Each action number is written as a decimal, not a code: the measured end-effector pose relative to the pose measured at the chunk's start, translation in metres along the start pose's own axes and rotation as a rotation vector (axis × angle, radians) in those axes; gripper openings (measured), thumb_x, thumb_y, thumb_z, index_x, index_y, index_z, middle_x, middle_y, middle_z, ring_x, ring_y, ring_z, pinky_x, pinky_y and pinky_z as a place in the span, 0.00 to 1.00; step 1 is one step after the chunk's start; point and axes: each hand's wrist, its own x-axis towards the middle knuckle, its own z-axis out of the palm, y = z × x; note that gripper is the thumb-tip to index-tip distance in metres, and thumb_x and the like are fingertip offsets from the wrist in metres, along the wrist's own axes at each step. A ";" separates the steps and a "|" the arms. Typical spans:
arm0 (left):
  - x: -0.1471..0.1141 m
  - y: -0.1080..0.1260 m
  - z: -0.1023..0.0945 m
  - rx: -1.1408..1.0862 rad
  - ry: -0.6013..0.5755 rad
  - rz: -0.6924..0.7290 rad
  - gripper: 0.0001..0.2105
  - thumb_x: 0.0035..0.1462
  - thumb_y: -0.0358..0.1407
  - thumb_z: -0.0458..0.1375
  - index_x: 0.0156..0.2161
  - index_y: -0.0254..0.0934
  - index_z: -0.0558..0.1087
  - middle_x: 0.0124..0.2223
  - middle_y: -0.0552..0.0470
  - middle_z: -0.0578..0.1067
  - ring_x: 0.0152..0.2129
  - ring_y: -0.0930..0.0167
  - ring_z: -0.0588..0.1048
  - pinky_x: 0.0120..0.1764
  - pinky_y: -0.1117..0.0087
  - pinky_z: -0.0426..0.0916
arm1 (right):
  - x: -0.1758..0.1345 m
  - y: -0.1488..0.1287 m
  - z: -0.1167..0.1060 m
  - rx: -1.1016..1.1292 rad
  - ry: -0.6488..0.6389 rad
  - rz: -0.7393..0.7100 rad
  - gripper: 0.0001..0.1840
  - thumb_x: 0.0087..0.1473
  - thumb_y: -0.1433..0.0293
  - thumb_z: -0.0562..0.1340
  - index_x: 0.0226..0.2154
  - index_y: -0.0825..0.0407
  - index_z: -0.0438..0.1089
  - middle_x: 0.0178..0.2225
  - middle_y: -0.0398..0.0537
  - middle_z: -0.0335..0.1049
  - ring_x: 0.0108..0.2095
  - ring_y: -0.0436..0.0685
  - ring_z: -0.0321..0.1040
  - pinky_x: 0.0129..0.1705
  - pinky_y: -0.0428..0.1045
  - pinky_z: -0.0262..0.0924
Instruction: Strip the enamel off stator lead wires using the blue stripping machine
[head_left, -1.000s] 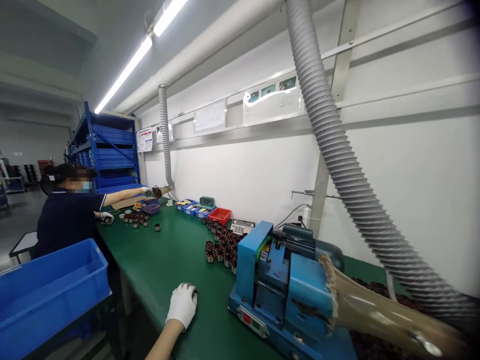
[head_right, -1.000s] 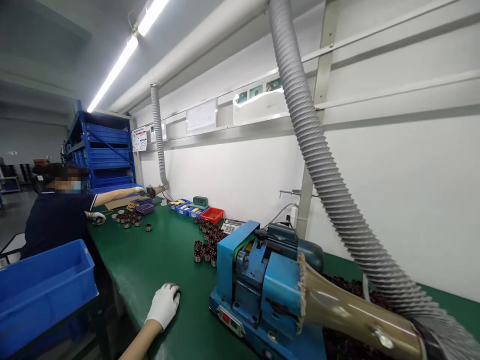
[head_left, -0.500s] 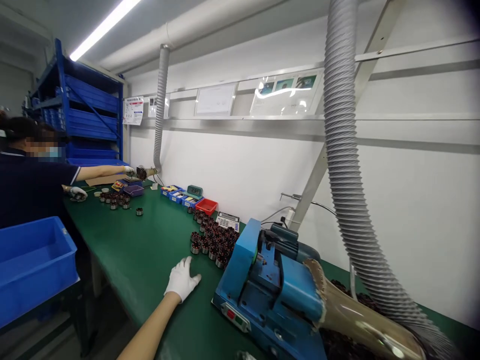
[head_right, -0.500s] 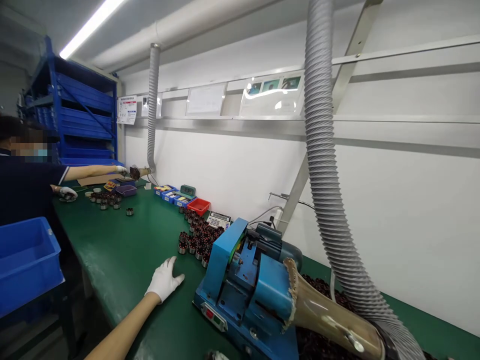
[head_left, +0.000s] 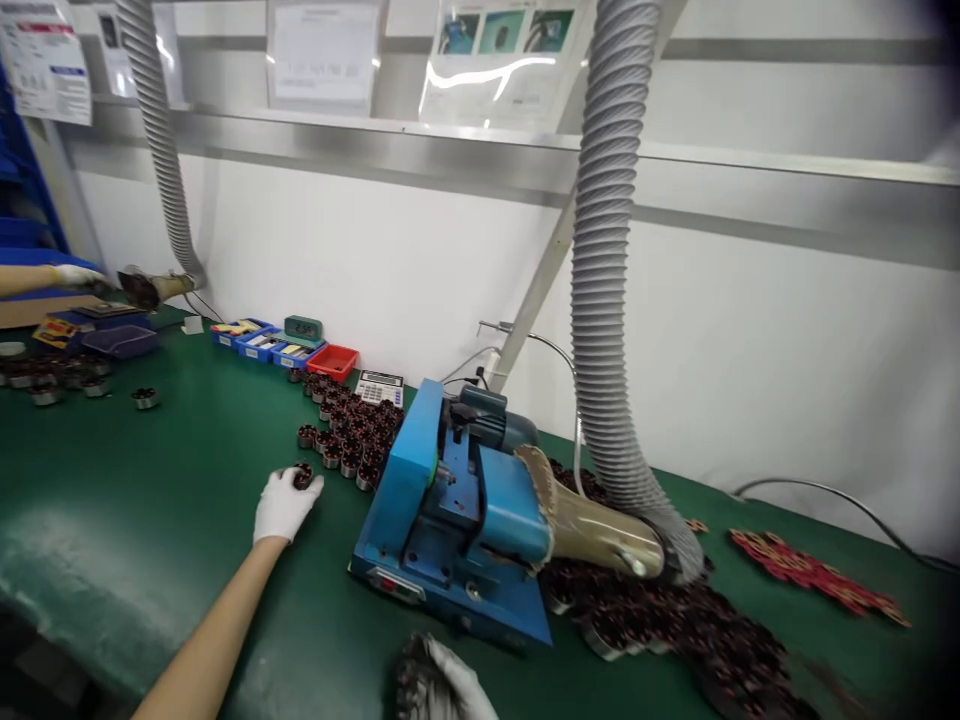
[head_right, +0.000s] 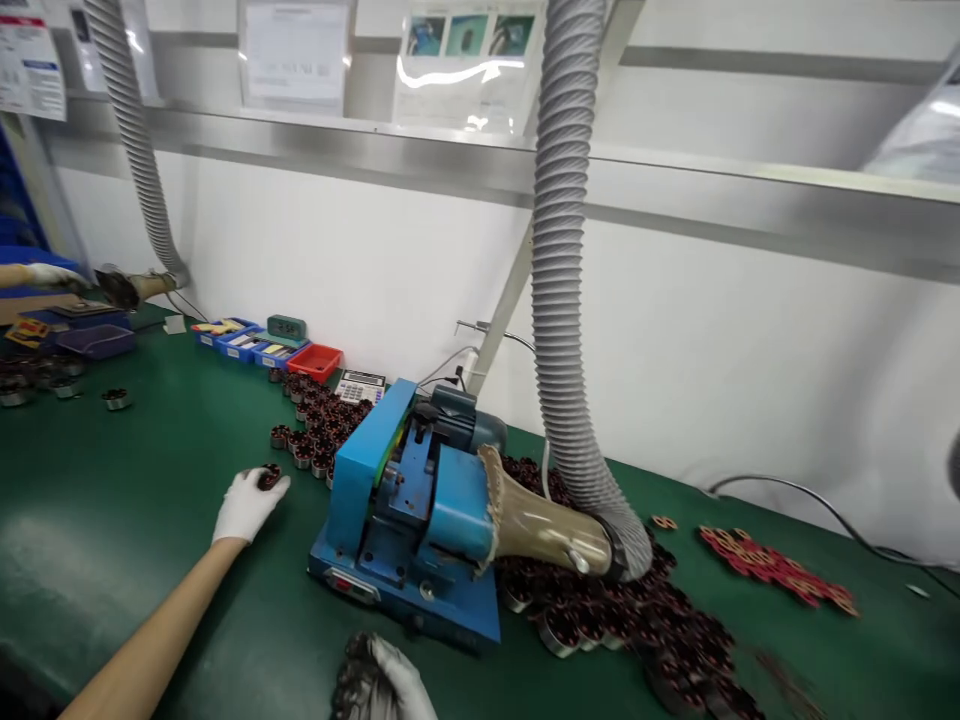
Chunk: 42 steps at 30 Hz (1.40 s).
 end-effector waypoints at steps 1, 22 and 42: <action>-0.012 -0.004 -0.004 -0.015 -0.011 0.003 0.19 0.54 0.49 0.48 0.44 0.37 0.67 0.49 0.42 0.67 0.43 0.61 0.70 0.46 0.62 0.64 | 0.002 0.000 0.000 0.082 -0.002 0.013 0.14 0.51 0.58 0.61 0.31 0.53 0.69 0.25 0.44 0.70 0.25 0.51 0.68 0.29 0.48 0.63; -0.179 0.005 0.002 -0.578 -0.611 0.199 0.28 0.45 0.33 0.53 0.55 0.35 0.59 0.54 0.44 0.67 0.48 0.66 0.70 0.50 0.68 0.65 | -0.009 0.022 0.009 -0.882 0.416 -0.504 0.16 0.41 0.61 0.66 0.37 0.44 0.75 0.29 0.51 0.76 0.28 0.61 0.72 0.31 0.50 0.62; -0.261 0.083 -0.034 -1.112 -0.960 0.136 0.31 0.39 0.31 0.59 0.52 0.38 0.59 0.51 0.45 0.70 0.47 0.62 0.69 0.48 0.67 0.64 | -0.095 -0.048 0.001 -0.082 0.185 -0.327 0.20 0.29 0.57 0.71 0.23 0.54 0.70 0.22 0.42 0.68 0.25 0.51 0.63 0.29 0.46 0.58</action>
